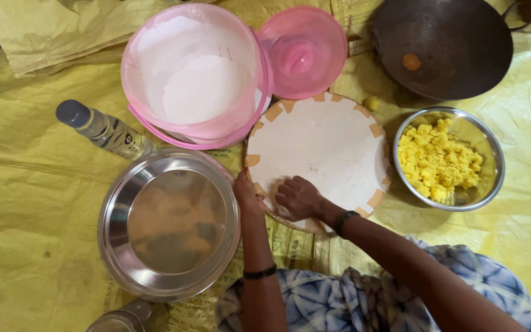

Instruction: The person kneads and shapes a yellow dough-like mixture on a flat board. They add a white powder from a pink container and continue to mix and roll the dough into a cylindrical shape.

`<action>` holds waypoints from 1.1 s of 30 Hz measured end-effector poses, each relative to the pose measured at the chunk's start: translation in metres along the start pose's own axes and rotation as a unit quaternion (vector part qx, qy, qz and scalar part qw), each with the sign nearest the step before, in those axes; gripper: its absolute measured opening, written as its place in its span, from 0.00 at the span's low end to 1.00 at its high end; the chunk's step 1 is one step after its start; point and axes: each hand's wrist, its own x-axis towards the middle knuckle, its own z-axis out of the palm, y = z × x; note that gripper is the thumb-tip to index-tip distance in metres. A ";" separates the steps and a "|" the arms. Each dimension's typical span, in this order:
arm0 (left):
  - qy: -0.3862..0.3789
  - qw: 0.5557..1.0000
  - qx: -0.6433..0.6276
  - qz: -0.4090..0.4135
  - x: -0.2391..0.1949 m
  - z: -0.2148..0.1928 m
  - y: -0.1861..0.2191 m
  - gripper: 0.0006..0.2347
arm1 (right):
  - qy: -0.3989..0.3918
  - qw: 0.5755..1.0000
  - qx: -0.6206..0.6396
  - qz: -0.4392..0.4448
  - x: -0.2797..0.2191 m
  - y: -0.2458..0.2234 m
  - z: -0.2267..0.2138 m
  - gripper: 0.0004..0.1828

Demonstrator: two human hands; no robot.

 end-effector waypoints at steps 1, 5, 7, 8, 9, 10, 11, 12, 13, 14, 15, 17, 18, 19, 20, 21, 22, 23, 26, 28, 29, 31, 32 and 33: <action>0.000 1.000 0.008 0.002 0.000 -0.001 0.001 0.07 | 0.008 1.000 0.012 -0.013 -0.012 0.002 0.001 0.19; 0.007 1.000 0.011 -0.018 0.002 -0.001 0.000 0.10 | 0.030 0.998 0.036 -0.042 -0.058 0.018 -0.002 0.18; 0.011 1.000 0.019 -0.006 0.001 0.002 0.000 0.12 | 0.022 0.999 0.034 -0.024 -0.074 0.032 -0.013 0.19; 0.012 1.000 0.023 0.000 0.001 0.003 0.001 0.13 | 0.011 0.999 0.034 -0.003 -0.078 0.040 -0.021 0.19; 0.016 0.999 0.029 0.011 0.000 0.004 0.001 0.15 | -0.001 0.999 0.034 0.017 -0.080 0.047 -0.029 0.19; 0.020 0.999 0.036 0.021 0.000 0.004 0.000 0.17 | -0.052 0.994 0.025 0.095 -0.078 0.054 -0.038 0.19; 0.022 0.998 0.042 0.030 -0.001 0.006 -0.002 0.18 | -0.104 0.979 0.015 0.174 -0.076 0.062 -0.048 0.18; 0.025 0.998 0.037 0.035 -0.002 0.007 -0.003 0.19 | -0.154 0.956 0.006 0.251 -0.075 0.066 -0.058 0.18; 0.028 0.998 0.032 0.039 -0.002 0.007 -0.004 0.20 | -0.123 0.953 -0.008 0.278 -0.073 0.067 -0.067 0.19; 0.031 0.998 0.027 0.043 -0.002 0.007 -0.004 0.21 | -0.091 0.948 -0.021 0.304 -0.070 0.066 -0.074 0.20; 0.030 0.998 0.032 0.045 -0.001 0.007 -0.002 0.22 | -0.058 0.943 -0.034 0.326 -0.066 0.065 -0.078 0.21; 0.030 0.998 0.043 0.047 0.001 0.006 -0.001 0.23 | 0.036 0.962 -0.143 0.228 -0.065 0.053 -0.079 0.28; 0.030 0.998 0.039 0.043 0.002 0.006 -0.001 0.24 | 0.083 0.961 -0.196 0.177 -0.068 0.046 -0.077 0.33; 0.030 0.998 0.034 0.039 0.002 0.005 -0.001 0.24 | 0.087 0.960 -0.193 0.181 -0.074 0.040 -0.074 0.29; 0.030 0.998 0.030 0.035 0.002 0.006 -0.002 0.24 | 0.091 0.960 -0.191 0.184 -0.080 0.034 -0.071 0.25; 0.028 0.998 0.030 0.047 0.003 0.007 -0.002 0.25 | 0.098 0.960 -0.187 0.186 -0.083 0.033 -0.065 0.21; 0.026 0.997 0.031 0.058 0.004 0.010 -0.002 0.25 | 0.071 0.947 -0.119 0.289 -0.086 0.037 -0.060 0.18; 0.026 0.997 0.035 0.067 0.003 0.008 -0.005 0.25 | 0.041 0.918 -0.047 0.391 -0.092 0.036 -0.055 0.17; 0.022 0.996 0.024 0.080 -0.001 0.009 -0.009 0.26 | 0.122 0.810 0.092 0.566 -0.095 0.041 -0.048 0.23; 0.024 0.992 0.045 0.116 -0.006 0.016 -0.007 0.26 | 0.223 0.785 0.134 0.562 -0.083 0.050 -0.049 0.23; 0.027 0.989 0.057 0.134 -0.010 0.016 -0.006 0.26 | 0.266 0.796 0.146 0.524 -0.075 0.051 -0.049 0.22; 0.052 0.988 0.081 0.119 -0.020 0.022 -0.003 0.29 | 0.269 0.835 0.139 0.460 -0.052 0.051 -0.049 0.24; 0.064 0.987 0.093 0.112 -0.026 0.026 -0.003 0.31 | 0.228 0.863 0.121 0.434 -0.037 0.051 -0.047 0.27; 0.074 0.975 0.178 0.114 -0.032 0.029 -0.004 0.33 | 0.186 0.888 0.104 0.408 -0.025 0.047 -0.046 0.31</action>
